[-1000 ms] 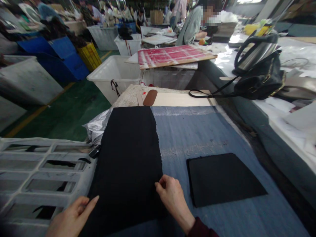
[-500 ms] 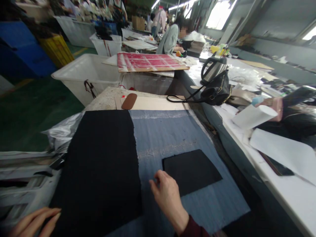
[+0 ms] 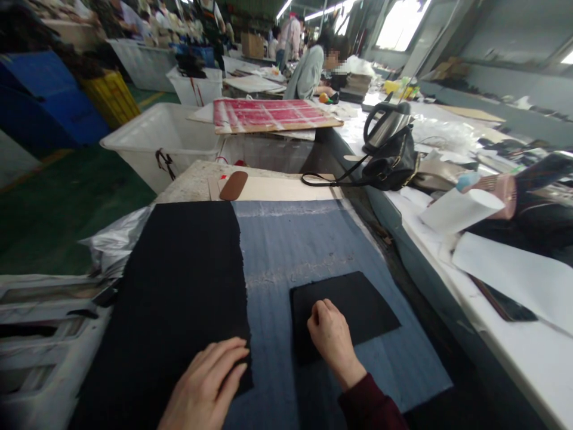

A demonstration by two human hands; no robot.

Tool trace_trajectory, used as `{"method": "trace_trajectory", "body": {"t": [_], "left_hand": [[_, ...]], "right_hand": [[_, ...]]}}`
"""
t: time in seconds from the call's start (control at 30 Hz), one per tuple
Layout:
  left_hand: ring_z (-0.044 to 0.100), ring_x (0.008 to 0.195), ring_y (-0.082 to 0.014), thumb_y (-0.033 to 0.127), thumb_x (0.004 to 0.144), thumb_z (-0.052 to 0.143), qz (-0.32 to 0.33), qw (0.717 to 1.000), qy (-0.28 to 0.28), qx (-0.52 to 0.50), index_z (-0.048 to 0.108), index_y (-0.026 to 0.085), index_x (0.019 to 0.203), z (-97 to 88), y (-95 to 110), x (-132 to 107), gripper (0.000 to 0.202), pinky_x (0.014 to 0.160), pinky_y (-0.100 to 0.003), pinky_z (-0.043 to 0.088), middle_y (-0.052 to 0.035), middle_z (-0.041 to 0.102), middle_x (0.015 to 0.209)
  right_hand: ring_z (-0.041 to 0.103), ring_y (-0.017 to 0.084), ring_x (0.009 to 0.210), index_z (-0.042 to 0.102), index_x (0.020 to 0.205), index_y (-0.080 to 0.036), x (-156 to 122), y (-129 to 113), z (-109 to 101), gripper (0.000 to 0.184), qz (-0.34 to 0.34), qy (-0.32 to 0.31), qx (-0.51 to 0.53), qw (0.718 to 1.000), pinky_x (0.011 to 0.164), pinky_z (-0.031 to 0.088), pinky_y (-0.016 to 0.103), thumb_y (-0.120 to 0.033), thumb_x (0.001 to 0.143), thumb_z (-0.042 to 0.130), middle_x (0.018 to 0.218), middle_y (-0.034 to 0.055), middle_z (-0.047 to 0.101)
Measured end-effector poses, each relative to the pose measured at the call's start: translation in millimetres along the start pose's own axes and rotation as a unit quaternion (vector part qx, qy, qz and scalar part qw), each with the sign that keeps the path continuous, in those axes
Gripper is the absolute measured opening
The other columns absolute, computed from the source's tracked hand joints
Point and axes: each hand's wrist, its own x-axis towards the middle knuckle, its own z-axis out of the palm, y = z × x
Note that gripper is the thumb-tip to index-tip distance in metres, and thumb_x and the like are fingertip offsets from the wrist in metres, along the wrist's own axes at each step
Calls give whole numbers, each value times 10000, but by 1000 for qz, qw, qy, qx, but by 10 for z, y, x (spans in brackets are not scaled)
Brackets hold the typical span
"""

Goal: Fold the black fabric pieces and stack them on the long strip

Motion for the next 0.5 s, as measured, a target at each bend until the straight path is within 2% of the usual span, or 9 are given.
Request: {"method": "trace_trajectory", "body": {"t": [0.07, 0.17, 0.3, 0.43, 0.5], "left_hand": [[599, 1034, -207, 186, 923, 463, 12, 998, -53, -26, 641, 267, 1116, 140, 242, 206, 275, 889, -358, 490, -18, 646, 1198], [580, 1040, -210, 133, 897, 486, 10, 995, -91, -42, 621, 246, 1148, 298, 439, 433, 306, 927, -365, 463, -24, 645, 1181], [560, 1076, -214, 132, 903, 482, 4, 994, -101, -27, 599, 245, 1188, 455, 484, 582, 328, 968, -384, 432, -21, 624, 1221], [533, 1129, -210, 128, 922, 444, 22, 996, -86, -21, 554, 255, 1252, 573, 496, 677, 371, 974, -374, 418, -7, 527, 1375], [538, 1112, -203, 107, 925, 420, 37, 995, -88, -12, 550, 255, 1254, 625, 518, 732, 383, 956, -361, 422, -3, 520, 1384]], "right_hand": [[571, 169, 730, 555, 845, -194, -5, 23, -16, 42, -15, -7, 23, 1000, 668, 410, 259, -192, 807, 538, 830, 30, 571], [570, 201, 793, 579, 894, -184, -17, 23, -4, 104, -12, 1, 54, 998, 691, 407, 281, -196, 807, 525, 885, 62, 577], [557, 188, 720, 594, 755, -180, 22, 29, -5, 164, 15, 8, 88, 996, 675, 383, 283, -125, 800, 447, 773, 52, 571], [574, 165, 678, 635, 720, -177, 87, 98, -112, 157, 30, -5, 150, 988, 665, 397, 263, -154, 754, 484, 715, 27, 607], [593, 169, 683, 669, 725, -178, 109, 141, -172, 170, 50, -14, 184, 982, 661, 407, 261, -173, 727, 499, 706, 22, 642]]}}
